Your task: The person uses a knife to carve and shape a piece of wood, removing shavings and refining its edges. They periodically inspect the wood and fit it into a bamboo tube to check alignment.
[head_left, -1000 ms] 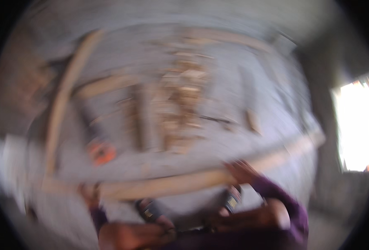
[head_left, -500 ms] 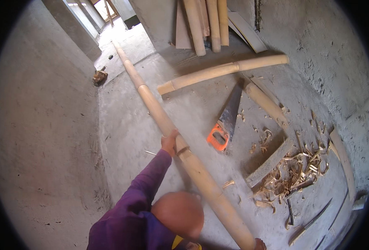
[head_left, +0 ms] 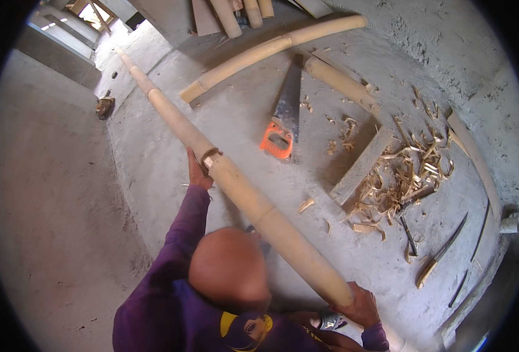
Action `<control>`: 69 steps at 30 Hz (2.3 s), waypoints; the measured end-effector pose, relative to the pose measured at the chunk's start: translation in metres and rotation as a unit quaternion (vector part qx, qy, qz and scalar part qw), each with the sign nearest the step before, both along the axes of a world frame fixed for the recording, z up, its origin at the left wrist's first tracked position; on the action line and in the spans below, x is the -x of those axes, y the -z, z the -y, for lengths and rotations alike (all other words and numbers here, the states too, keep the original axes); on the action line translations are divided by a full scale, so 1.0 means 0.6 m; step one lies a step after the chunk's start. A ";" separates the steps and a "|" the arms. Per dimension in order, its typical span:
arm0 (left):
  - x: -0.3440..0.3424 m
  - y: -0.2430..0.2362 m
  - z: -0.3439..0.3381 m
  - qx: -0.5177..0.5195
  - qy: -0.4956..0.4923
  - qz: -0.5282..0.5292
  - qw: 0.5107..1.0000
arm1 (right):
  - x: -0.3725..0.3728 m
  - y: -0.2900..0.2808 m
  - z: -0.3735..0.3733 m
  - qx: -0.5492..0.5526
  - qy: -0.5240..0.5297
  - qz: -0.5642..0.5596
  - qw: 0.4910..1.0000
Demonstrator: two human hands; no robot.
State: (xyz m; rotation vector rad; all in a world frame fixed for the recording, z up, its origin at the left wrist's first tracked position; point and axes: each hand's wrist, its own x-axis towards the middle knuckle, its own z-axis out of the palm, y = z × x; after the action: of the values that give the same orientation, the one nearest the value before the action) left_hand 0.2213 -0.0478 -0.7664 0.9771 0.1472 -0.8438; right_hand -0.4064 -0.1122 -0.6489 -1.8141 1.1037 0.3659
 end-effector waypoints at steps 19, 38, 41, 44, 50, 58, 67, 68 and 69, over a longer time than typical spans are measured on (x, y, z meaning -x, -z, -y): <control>-0.059 -0.036 0.011 -0.089 -0.011 0.037 0.995 | -0.036 0.012 -0.003 -0.308 -0.013 0.026 0.951; 0.147 -0.045 0.060 -0.444 0.170 0.665 0.576 | -0.036 0.066 -0.010 0.161 -0.120 -0.109 0.974; 0.204 -0.053 0.068 -0.374 0.252 0.760 0.468 | -0.033 0.081 -0.003 0.157 -0.099 -0.081 0.979; 0.215 -0.046 0.082 -0.363 0.258 0.755 0.482 | -0.039 0.094 0.006 0.136 -0.100 -0.087 0.982; 0.210 -0.012 0.108 -0.407 0.280 0.736 0.463 | -0.042 0.103 0.005 0.178 -0.069 -0.035 0.981; 0.205 -0.022 0.101 -0.406 0.286 0.720 0.485 | 0.237 -0.054 0.082 0.134 0.276 0.056 0.950; 0.212 -0.035 0.095 -0.397 0.317 0.708 0.491 | 0.374 0.050 -0.065 0.478 0.410 -0.307 0.713; 0.215 -0.038 0.094 -0.388 0.315 0.717 0.486 | 0.370 0.074 -0.076 0.470 0.420 -0.309 0.712; 0.218 -0.041 0.094 -0.372 0.326 0.725 0.479 | 0.367 0.097 -0.085 0.457 0.433 -0.308 0.713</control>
State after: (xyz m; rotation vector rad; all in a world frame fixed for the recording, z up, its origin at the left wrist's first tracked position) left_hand 0.0908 -0.1043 -0.7417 2.3819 -1.5849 -0.2670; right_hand -0.6269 -0.0612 -0.7070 -1.6632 2.8318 -0.2523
